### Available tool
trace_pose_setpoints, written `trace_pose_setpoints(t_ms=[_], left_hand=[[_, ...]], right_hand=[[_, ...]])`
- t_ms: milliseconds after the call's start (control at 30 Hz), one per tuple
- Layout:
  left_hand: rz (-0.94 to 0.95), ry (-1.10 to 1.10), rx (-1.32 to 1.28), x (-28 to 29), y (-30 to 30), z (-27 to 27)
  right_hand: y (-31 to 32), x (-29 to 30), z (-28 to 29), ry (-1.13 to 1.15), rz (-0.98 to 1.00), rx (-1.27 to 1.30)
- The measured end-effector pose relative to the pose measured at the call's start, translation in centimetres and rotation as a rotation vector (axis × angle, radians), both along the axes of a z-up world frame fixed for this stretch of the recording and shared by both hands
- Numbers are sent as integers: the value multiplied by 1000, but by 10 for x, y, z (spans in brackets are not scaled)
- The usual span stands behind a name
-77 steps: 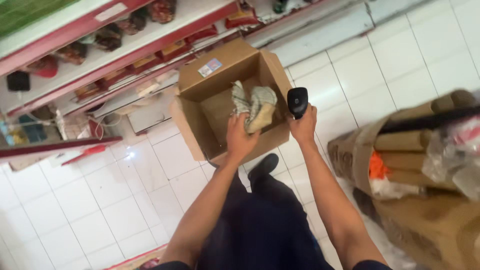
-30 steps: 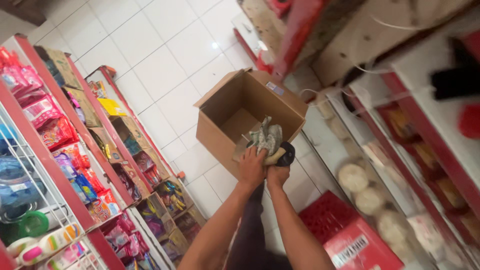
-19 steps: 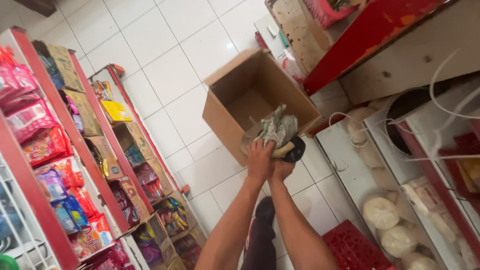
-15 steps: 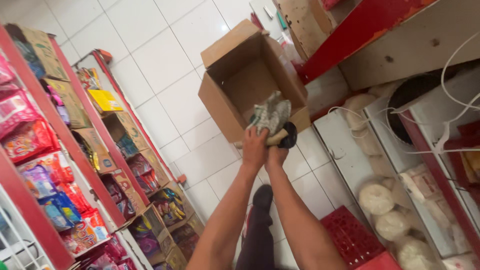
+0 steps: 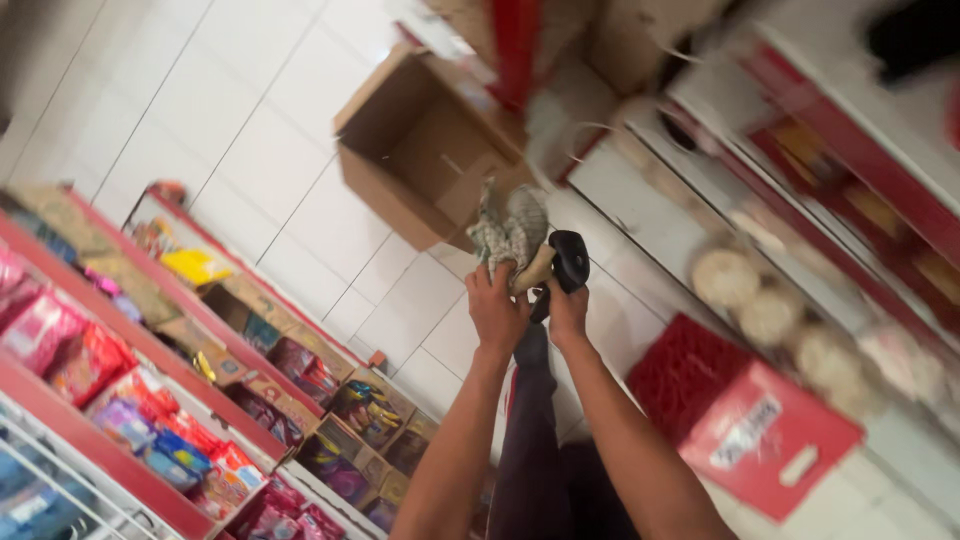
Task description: The person repeatedly takes packaged coffee bags from a cardboard box, wipes them with a cloth, and places them on a shelf. The person also uses a barcode scanner on some items and moves a red crate on the floor.
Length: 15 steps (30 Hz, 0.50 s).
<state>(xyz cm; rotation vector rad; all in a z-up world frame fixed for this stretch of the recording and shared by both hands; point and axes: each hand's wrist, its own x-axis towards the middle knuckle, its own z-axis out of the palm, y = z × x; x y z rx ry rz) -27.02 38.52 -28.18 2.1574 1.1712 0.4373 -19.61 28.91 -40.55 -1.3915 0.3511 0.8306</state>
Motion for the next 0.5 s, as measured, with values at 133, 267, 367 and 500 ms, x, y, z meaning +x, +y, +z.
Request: trace_pose_setpoints(t_ms=[133,267,367,500], left_hand=[[-152,-5,-73,18,-84,22],[-384,10,-123,28,-182,26],[-567,1,-146,32,-257,24],[-806,-29,-162,52,-340,15]], right_hand=[[-97,9,34,6,-185,12],[-218,9,41,95,-321,-70],[-309,-9,36,10,-482,-77],[-427,-28,19,-8,-562,-299]])
